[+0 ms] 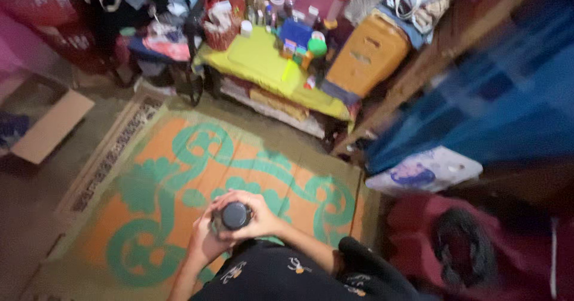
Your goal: The person picks up various small items from a bed, including a metal cup, a pink box, a white box, a small jar, and a yellow comb, and places them onto a nearby yellow table. The person also briefly adjusts a blue curtain and a stack of folded linens on the bed.
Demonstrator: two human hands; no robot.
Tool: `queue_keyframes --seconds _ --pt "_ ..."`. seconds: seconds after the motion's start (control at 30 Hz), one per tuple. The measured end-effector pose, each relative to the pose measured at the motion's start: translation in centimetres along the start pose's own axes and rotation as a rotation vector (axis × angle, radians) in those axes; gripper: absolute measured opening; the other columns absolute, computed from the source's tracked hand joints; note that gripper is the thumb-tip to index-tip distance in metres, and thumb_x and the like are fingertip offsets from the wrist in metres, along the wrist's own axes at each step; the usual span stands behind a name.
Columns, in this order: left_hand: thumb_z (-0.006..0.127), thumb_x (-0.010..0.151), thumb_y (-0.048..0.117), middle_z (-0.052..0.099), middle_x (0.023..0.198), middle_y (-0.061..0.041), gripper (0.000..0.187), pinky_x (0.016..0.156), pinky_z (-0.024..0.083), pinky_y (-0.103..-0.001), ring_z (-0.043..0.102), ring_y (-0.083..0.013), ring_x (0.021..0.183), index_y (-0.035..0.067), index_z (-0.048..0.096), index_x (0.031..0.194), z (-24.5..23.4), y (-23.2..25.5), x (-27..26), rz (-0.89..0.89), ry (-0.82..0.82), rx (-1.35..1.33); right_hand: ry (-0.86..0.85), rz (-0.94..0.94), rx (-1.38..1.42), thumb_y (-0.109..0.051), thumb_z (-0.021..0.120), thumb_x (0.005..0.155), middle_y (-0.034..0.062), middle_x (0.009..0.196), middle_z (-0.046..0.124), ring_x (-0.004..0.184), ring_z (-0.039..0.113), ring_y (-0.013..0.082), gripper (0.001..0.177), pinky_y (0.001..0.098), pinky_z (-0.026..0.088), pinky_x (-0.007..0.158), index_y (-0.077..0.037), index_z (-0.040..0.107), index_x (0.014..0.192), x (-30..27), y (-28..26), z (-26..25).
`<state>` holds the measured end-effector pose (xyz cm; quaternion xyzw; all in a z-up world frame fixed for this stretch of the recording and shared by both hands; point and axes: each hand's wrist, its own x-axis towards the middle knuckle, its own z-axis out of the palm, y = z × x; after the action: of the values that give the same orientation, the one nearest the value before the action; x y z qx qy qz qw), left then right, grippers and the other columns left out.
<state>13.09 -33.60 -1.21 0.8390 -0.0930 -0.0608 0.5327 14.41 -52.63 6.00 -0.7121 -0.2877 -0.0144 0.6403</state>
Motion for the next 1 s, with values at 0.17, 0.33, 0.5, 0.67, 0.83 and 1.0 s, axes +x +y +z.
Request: queue_keyframes --seconds 0.17,0.33,0.5,0.67,0.83,1.0 --pt "0.096 0.047 0.030 0.076 0.104 -0.010 0.081 0.082 0.061 -0.039 0.077 -0.0266 0.093 0.010 0.061 0.118 -4.8 -2.0 6.8 0.007 -0.024 -0.051 0.011 -0.070 -0.010 -0.029 0.093 0.076 0.0077 0.122 0.074 0.116 0.072 0.0225 0.050 0.0397 0.057 0.105 -0.011 0.068 0.116 8.3 2.3 0.0" --pt "0.092 0.054 0.031 0.073 0.108 -0.013 0.079 0.083 0.059 -0.039 0.075 -0.0270 0.097 0.006 0.058 0.122 -7.9 -2.8 13.6 0.117 0.004 -0.008 0.007 -0.057 -0.039 -0.033 0.091 0.077 0.0068 0.118 0.073 0.118 0.072 0.0230 0.052 0.0440 0.051 0.115 -0.011 0.067 0.117 15.0 4.4 -1.0" --pt "0.095 0.047 0.037 0.076 0.106 -0.013 0.089 0.082 0.060 -0.041 0.077 -0.0280 0.096 0.008 0.060 0.124 -9.6 -4.2 22.6 0.018 -0.121 0.003 0.165 -0.032 -0.189 -0.033 0.090 0.078 0.0046 0.113 0.076 0.111 0.074 0.0200 0.048 0.0460 0.050 0.117 -0.010 0.070 0.116 21.0 9.0 -2.4" --pt "0.098 0.044 0.039 0.072 0.111 -0.015 0.098 0.082 0.059 -0.043 0.073 -0.0315 0.100 0.008 0.058 0.129 -12.9 -5.9 33.5 0.100 -0.266 0.111 0.311 0.022 -0.257 -0.035 0.090 0.077 0.0037 0.115 0.077 0.108 0.076 0.0198 0.048 0.0456 0.052 0.115 -0.011 0.072 0.114 28.6 13.7 -3.8" --pt "0.092 0.058 0.035 0.066 0.130 -0.016 0.097 0.095 0.055 -0.042 0.068 -0.0332 0.118 0.009 0.049 0.141 -17.3 -5.6 43.4 0.185 -0.432 -0.103 0.390 0.004 -0.347 -0.034 0.092 0.075 0.0043 0.111 0.077 0.109 0.077 0.0227 0.048 0.0459 0.054 0.116 -0.010 0.071 0.111 36.5 16.2 -5.6" --pt "0.083 0.063 0.025 0.051 0.149 -0.018 0.103 0.108 0.045 -0.042 0.052 -0.0350 0.135 0.009 0.036 0.153 -18.9 -4.3 50.6 0.274 -0.488 -0.022 0.566 0.118 -0.451 -0.029 0.092 0.075 0.0091 0.111 0.077 0.106 0.077 0.0222 0.049 0.0402 0.058 0.107 -0.006 0.072 0.112 41.1 19.5 -7.4"
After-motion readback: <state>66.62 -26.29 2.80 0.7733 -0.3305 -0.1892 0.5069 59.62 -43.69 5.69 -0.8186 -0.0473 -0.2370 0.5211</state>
